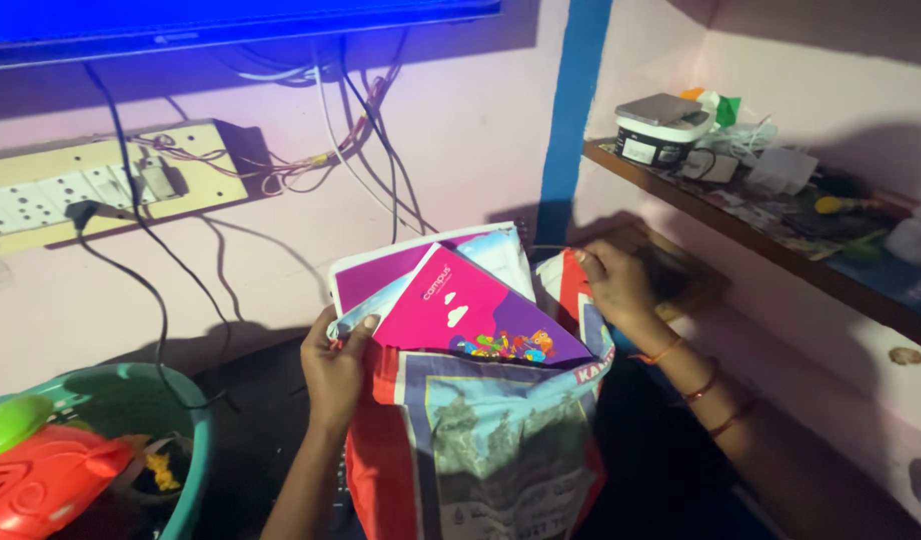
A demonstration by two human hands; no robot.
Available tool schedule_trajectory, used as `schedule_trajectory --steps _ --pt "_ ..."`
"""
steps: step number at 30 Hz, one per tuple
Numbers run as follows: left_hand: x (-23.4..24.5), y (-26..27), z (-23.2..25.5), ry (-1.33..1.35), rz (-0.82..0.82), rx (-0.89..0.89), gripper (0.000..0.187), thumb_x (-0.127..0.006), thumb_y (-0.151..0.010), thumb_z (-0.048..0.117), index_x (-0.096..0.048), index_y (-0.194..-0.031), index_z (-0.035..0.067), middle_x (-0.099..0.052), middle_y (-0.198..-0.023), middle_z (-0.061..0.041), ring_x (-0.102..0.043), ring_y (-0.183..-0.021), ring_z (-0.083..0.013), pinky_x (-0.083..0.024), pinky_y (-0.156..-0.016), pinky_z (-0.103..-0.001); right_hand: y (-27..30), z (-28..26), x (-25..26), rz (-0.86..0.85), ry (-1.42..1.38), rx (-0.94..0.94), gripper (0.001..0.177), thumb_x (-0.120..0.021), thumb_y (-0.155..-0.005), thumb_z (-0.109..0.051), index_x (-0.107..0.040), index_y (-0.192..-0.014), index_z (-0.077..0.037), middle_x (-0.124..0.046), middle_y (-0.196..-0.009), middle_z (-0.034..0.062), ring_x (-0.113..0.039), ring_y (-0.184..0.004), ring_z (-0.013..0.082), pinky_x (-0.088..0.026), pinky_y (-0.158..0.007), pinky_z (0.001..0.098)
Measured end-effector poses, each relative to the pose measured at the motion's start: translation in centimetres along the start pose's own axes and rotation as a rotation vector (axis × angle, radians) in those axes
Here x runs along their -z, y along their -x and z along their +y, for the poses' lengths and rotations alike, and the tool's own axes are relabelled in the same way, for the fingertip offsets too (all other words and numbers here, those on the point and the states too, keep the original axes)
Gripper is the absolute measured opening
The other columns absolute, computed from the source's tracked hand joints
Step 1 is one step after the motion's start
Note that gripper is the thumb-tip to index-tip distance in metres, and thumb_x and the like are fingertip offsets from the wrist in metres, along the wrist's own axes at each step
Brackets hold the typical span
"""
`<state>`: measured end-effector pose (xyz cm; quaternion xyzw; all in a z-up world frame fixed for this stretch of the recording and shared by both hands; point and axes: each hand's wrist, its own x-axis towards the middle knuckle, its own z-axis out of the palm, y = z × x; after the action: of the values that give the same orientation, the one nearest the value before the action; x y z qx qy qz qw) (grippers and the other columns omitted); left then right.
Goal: The person places items including notebooks, a pencil case, and a bottle into a bag while working at a desk.
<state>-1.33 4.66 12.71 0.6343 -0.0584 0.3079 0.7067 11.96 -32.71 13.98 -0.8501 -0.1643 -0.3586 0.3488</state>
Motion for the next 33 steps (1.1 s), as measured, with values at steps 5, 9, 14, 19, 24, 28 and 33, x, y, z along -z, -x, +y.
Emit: schedule_trajectory --steps 5,9,14,19,24,28,33 --pt "1.6 0.8 -1.5 -0.016 -0.037 -0.024 0.025 -0.074 -0.094 0.011 -0.07 -0.115 -0.002 -0.074 -0.095 -0.004 -0.062 -0.082 -0.0073 -0.05 -0.073 -0.024 0.9 -3.1 0.7 -0.021 -0.132 -0.027 0.028 -0.062 -0.1 -0.031 -0.069 -0.097 -0.003 -0.069 -0.076 0.0161 -0.07 -0.063 0.0253 -0.051 -0.059 0.0373" --pt "1.0 2.2 -2.1 0.031 -0.129 -0.01 0.028 -0.073 -0.094 0.014 -0.067 -0.118 0.0 -0.074 -0.097 -0.003 -0.065 -0.085 -0.0055 -0.054 -0.073 -0.023 1.8 -4.2 -1.5 0.029 -0.17 0.03 0.025 -0.063 -0.102 -0.024 -0.069 -0.097 -0.001 -0.067 -0.077 0.0171 -0.064 -0.067 0.0247 -0.051 -0.066 0.0368" --pt "0.2 4.8 -1.5 -0.13 -0.166 -0.071 0.042 -0.087 -0.077 0.011 -0.062 -0.11 0.0 -0.076 -0.096 -0.004 -0.069 -0.084 -0.0061 -0.058 -0.071 -0.023 2.4 -4.1 -3.0 0.056 -0.155 0.061 0.021 -0.066 -0.101 -0.021 -0.069 -0.094 -0.001 -0.069 -0.08 0.0162 -0.066 -0.071 0.0257 -0.052 -0.068 0.0381" --pt "0.0 5.9 -2.0 0.089 -0.102 0.072 0.03 -0.085 -0.08 0.002 -0.065 -0.101 0.001 -0.074 -0.091 -0.006 -0.066 -0.077 -0.0078 -0.054 -0.066 -0.024 2.9 -5.4 -0.1 -0.073 -0.035 0.069 0.021 -0.069 -0.098 -0.023 -0.07 -0.094 -0.003 -0.07 -0.084 0.0153 -0.069 -0.074 0.0293 -0.053 -0.068 0.04" --pt "-0.3 5.5 -3.0 0.179 -0.146 0.054 0.025 -0.084 -0.081 -0.001 -0.064 -0.096 0.002 -0.074 -0.09 -0.005 -0.066 -0.079 -0.0075 -0.056 -0.07 -0.023 5.2 -10.0 1.1 0.004 0.059 0.427 0.031 -0.08 -0.086 -0.029 -0.068 -0.101 -0.005 -0.068 -0.102 0.014 -0.068 -0.095 0.0326 -0.055 -0.079 0.0414" --pt "-0.5 5.1 -4.0 0.174 -0.138 0.067 0.025 -0.084 -0.08 -0.001 -0.065 -0.095 0.002 -0.075 -0.09 -0.005 -0.067 -0.079 -0.0081 -0.056 -0.071 -0.024 6.0 -12.0 -1.1 -0.223 -0.182 0.348 0.046 -0.084 -0.082 -0.034 -0.066 -0.109 -0.001 -0.068 -0.105 0.0119 -0.069 -0.098 0.0284 -0.056 -0.081 0.0388" --pt "0.1 4.8 -5.7 0.13 -0.108 0.089 0.021 -0.083 -0.082 0.002 -0.067 -0.096 0.001 -0.074 -0.089 -0.003 -0.065 -0.078 -0.0068 -0.053 -0.07 -0.023 5.7 -10.7 -4.0 -0.264 -0.026 0.304 0.044 -0.092 -0.073 -0.031 -0.07 -0.097 -0.001 -0.067 -0.094 0.0132 -0.066 -0.092 0.0309 -0.052 -0.078 0.0402"
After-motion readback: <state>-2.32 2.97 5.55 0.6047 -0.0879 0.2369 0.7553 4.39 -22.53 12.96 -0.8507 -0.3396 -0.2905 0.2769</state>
